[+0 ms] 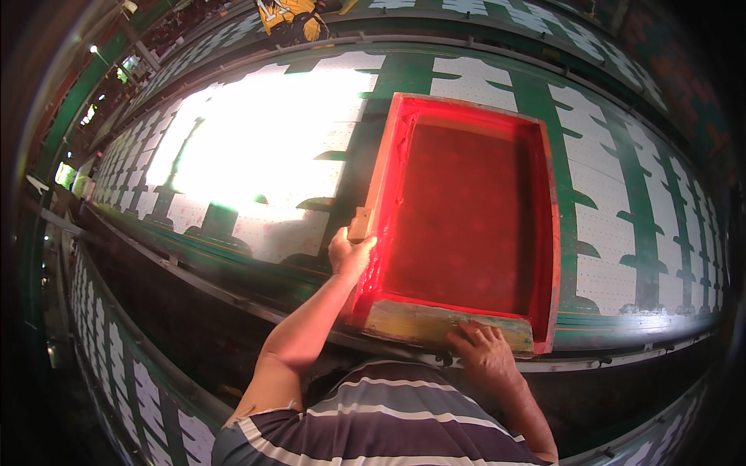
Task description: The person holds a red screen-printing frame and repeatedly uses a squeegee to spread red ink across the mesh. The person moves the frame along a green conveyor table and continues squeegeeing the ink in a repetitive manner.
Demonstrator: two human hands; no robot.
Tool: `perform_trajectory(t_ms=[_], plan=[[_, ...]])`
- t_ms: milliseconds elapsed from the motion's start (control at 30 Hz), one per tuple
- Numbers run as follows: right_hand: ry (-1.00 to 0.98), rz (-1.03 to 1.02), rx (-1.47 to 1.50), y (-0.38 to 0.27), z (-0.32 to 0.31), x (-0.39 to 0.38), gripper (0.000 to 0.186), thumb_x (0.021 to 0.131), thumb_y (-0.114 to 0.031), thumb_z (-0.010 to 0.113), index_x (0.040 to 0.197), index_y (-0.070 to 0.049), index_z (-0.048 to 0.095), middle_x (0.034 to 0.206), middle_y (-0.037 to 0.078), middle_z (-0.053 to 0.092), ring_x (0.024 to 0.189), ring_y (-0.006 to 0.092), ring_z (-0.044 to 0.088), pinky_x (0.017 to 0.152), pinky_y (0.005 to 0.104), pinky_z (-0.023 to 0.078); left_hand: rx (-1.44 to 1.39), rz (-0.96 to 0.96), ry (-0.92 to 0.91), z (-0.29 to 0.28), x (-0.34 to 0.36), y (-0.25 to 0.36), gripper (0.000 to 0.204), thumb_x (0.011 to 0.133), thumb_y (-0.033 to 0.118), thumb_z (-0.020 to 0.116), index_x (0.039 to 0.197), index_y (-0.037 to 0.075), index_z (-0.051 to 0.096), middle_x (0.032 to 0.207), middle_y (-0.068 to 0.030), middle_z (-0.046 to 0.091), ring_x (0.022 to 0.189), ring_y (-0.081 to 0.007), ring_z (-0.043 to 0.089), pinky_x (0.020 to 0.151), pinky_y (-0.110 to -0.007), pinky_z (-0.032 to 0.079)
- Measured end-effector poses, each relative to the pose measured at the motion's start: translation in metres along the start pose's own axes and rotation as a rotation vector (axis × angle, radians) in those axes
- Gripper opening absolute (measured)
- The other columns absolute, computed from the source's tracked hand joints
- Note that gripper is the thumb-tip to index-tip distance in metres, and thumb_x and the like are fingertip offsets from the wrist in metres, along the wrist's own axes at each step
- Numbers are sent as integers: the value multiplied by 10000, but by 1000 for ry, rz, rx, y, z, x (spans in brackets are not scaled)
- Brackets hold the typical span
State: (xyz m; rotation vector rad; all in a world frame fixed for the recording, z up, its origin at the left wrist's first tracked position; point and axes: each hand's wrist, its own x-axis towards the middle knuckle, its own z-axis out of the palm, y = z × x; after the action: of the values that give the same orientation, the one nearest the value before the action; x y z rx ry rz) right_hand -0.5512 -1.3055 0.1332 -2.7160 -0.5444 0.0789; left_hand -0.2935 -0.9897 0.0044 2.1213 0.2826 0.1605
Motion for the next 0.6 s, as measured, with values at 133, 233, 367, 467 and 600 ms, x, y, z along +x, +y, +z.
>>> perform_trajectory(t_ms=[133,233,367,467,600], plan=[[123,90,-36,-12,-7,17,506,827,-24,698,1319,-103,784,1287,120,756,1228,339,700,1059,510,541,81,10,7,-1,-1,4,573,788,360,933,1203,24,726,1143,-226,789,1080,-428,764,958,-525,608],[115,133,4,-19,-3,41,512,854,-22,683,1341,-140,787,1317,115,755,1267,349,705,1085,519,553,10,34,8,2,-2,1,584,806,384,919,1232,34,728,1174,-221,780,1114,-433,749,975,-527,602],[-34,205,-65,-27,0,73,491,849,-36,692,1314,-149,802,1239,131,784,1166,369,742,1008,507,586,-18,105,36,5,-3,-1,690,872,478,893,1340,13,690,1294,-215,737,1226,-411,700,1060,-504,569],[-103,302,19,-24,-16,85,454,851,-64,702,1280,-156,819,1114,167,798,1082,392,758,966,502,604,-64,227,74,6,-4,0,700,983,462,789,1452,-29,621,1380,-242,684,1330,-405,632,1140,-491,521],[-117,329,69,-35,-26,80,426,869,-94,720,1280,-146,819,1130,151,797,1099,389,755,961,503,603,-116,261,5,1,-2,1,690,1085,484,631,1495,-69,575,1463,-287,632,1372,-434,592,1195,-497,470]])
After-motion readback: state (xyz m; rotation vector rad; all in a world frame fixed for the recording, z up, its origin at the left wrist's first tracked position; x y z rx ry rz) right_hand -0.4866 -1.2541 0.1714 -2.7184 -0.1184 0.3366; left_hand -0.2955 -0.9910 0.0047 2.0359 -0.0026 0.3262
